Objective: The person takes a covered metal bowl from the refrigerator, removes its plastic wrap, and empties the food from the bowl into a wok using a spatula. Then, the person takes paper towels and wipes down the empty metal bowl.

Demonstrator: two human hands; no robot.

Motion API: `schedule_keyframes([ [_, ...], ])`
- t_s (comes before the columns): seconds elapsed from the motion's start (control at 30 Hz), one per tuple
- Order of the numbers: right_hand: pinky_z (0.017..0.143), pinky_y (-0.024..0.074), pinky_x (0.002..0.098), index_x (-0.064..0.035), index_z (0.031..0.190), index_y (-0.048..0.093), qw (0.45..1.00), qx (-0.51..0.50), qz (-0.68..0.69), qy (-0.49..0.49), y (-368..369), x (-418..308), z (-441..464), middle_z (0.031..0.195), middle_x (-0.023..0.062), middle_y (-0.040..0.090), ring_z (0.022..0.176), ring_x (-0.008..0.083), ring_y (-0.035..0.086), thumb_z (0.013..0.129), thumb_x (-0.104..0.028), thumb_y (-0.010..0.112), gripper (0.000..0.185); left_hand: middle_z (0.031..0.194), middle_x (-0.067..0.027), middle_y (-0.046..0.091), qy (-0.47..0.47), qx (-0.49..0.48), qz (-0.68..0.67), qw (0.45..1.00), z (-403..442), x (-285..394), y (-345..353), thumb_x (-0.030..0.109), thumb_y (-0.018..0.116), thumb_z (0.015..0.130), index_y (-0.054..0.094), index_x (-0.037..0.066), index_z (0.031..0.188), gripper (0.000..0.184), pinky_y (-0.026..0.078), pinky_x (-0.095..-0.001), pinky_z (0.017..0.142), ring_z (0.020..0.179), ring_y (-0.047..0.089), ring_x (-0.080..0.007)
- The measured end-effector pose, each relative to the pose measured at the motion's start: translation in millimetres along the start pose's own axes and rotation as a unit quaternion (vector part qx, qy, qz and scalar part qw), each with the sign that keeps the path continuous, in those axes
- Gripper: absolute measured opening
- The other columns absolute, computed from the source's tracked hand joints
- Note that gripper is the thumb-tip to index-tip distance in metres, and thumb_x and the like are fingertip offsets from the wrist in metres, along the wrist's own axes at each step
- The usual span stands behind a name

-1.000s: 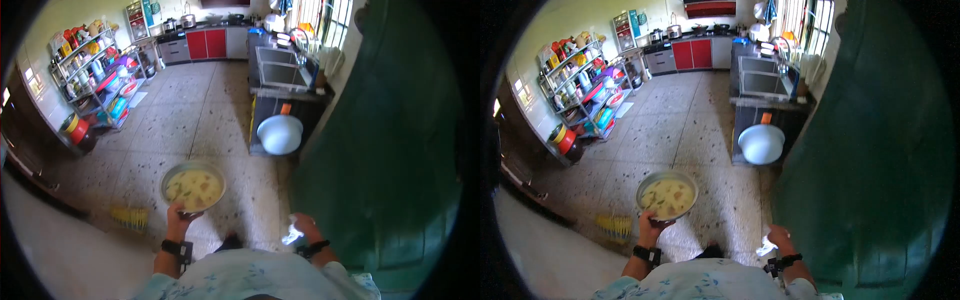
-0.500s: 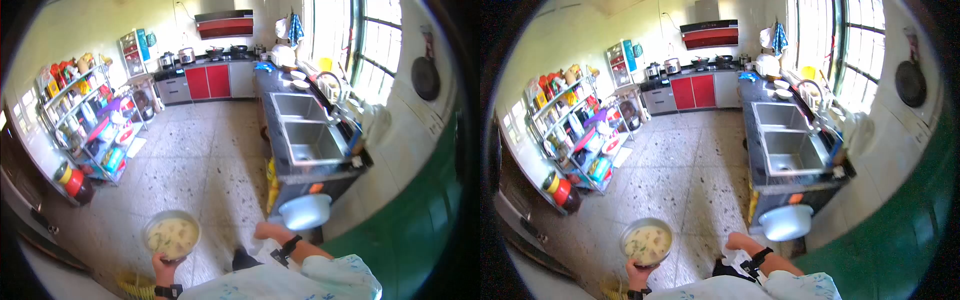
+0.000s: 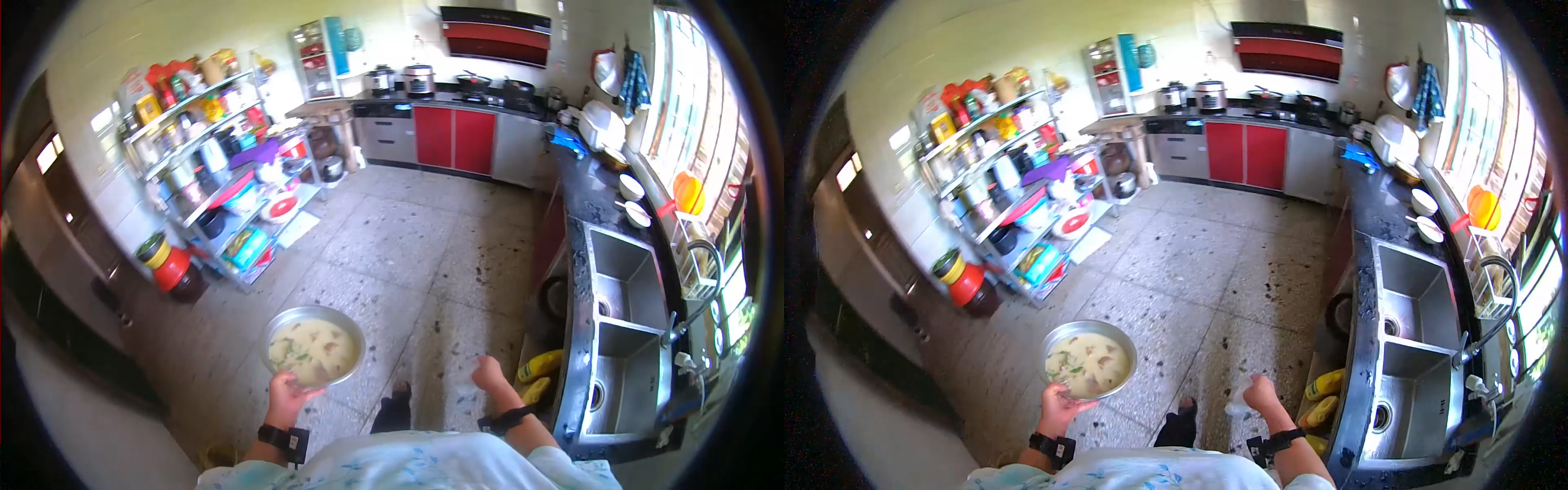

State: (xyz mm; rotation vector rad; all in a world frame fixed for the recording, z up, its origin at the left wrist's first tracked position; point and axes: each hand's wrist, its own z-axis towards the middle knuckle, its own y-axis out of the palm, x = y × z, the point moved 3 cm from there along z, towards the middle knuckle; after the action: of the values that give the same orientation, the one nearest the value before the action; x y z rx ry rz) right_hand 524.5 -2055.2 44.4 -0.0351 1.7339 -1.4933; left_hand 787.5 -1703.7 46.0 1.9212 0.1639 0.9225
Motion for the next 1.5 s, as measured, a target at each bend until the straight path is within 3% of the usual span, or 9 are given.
schedule_keyframes([
  [0.1,0.077,0.0457,0.0411,0.0024,0.082,0.061,0.994,-0.045,-0.011,0.096,-22.9,1.9,49.6,0.085,0.0247,0.059,0.085,0.0389,0.056,0.065,-0.012,0.050,0.025,0.120,-0.0195,0.042,0.047,-0.030,0.214,0.975,69.9,1.4,36.1,0.014,0.045,0.068,0.036,0.001,0.121,0.055,0.035,-0.0627,0.086,0.111,0.041,-0.0407],
  [0.13,0.075,0.0462,0.0414,0.0024,0.081,0.061,0.995,-0.031,-0.046,0.088,-33.3,-2.2,70.3,0.085,0.0247,0.059,0.084,0.0385,0.057,0.065,-0.013,0.051,0.025,0.120,-0.0199,0.042,-0.004,-0.093,0.052,0.994,101.1,3.0,64.3,0.016,0.045,0.067,0.037,0.001,0.120,0.056,0.038,-0.0611,0.084,0.110,0.042,-0.0410],
  [0.27,0.073,0.0465,0.0424,0.0030,0.081,0.060,0.992,-0.009,-0.025,0.123,-76.6,-6.8,122.6,0.085,0.0247,0.059,0.082,0.0373,0.058,0.068,-0.017,0.050,0.026,0.124,-0.0210,0.040,-0.153,-0.118,0.059,0.979,233.0,-19.9,128.2,0.018,0.045,0.062,0.034,0.001,0.124,0.065,0.039,-0.0638,0.080,0.111,0.041,-0.0424],
  [0.57,0.069,0.0472,0.0416,-0.0012,0.081,0.061,0.995,-0.026,-0.073,0.066,-154.3,17.4,260.5,0.078,0.0192,0.060,0.078,0.0359,0.058,0.068,-0.015,0.052,0.021,0.128,-0.0223,0.035,-0.255,-0.295,0.113,0.914,436.6,-113.9,372.1,0.023,0.045,0.065,0.024,0.004,0.131,0.071,0.040,-0.0647,0.079,0.112,0.039,-0.0448],
  [0.77,0.066,0.0459,0.0390,0.0006,0.082,0.060,0.994,0.028,0.103,0.028,-235.1,63.2,373.9,0.078,0.0202,0.060,0.074,0.0330,0.059,0.075,-0.019,0.054,0.022,0.127,-0.0225,0.035,-0.312,-0.373,0.165,0.858,551.2,-207.5,534.5,0.025,0.045,0.067,0.022,0.004,0.132,0.072,0.043,-0.0620,0.077,0.109,0.042,-0.0448],
  [1.07,0.078,0.0428,0.0274,-0.0016,0.104,0.053,0.910,0.178,0.362,0.095,-329.6,127.4,449.1,0.093,0.0045,0.058,0.087,0.0123,0.053,0.076,-0.004,0.056,0.028,0.125,-0.0233,0.038,-0.402,-0.418,0.171,0.796,677.2,-332.7,703.3,0.023,0.047,0.065,0.024,0.003,0.131,0.072,0.044,-0.0610,0.078,0.109,0.043,-0.0442],
  [1.33,0.077,0.0447,0.0314,-0.0035,0.088,0.063,0.896,0.368,0.176,0.174,-391.1,181.1,573.9,0.084,0.0106,0.061,0.087,0.0247,0.058,0.071,0.009,0.041,0.030,0.124,-0.0214,0.040,-0.434,-0.450,0.168,0.762,834.5,-394.4,793.0,0.019,0.049,0.061,0.028,0.004,0.129,0.073,0.044,-0.0613,0.078,0.110,0.043,-0.0435],
  [1.43,0.072,0.0469,0.0323,-0.0051,0.081,0.064,0.876,0.348,0.014,0.334,-408.5,224.7,636.2,0.082,0.0155,0.061,0.080,0.0293,0.059,0.063,0.006,0.040,0.032,0.122,-0.0204,0.042,-0.451,-0.433,0.183,0.758,898.1,-407.3,819.7,0.018,0.049,0.061,0.032,0.003,0.127,0.069,0.045,-0.0591,0.078,0.108,0.045,-0.0409],
  [1.5,0.073,0.0475,0.0354,-0.0068,0.082,0.065,0.854,0.197,-0.091,0.473,-425.7,239.7,678.7,0.081,0.0176,0.061,0.081,0.0314,0.059,0.064,-0.006,0.044,0.027,0.117,-0.0179,0.047,-0.436,-0.418,0.211,0.768,931.2,-412.0,833.5,0.017,0.050,0.061,0.038,0.003,0.123,0.064,0.047,-0.0544,0.078,0.105,0.048,-0.0358],
])
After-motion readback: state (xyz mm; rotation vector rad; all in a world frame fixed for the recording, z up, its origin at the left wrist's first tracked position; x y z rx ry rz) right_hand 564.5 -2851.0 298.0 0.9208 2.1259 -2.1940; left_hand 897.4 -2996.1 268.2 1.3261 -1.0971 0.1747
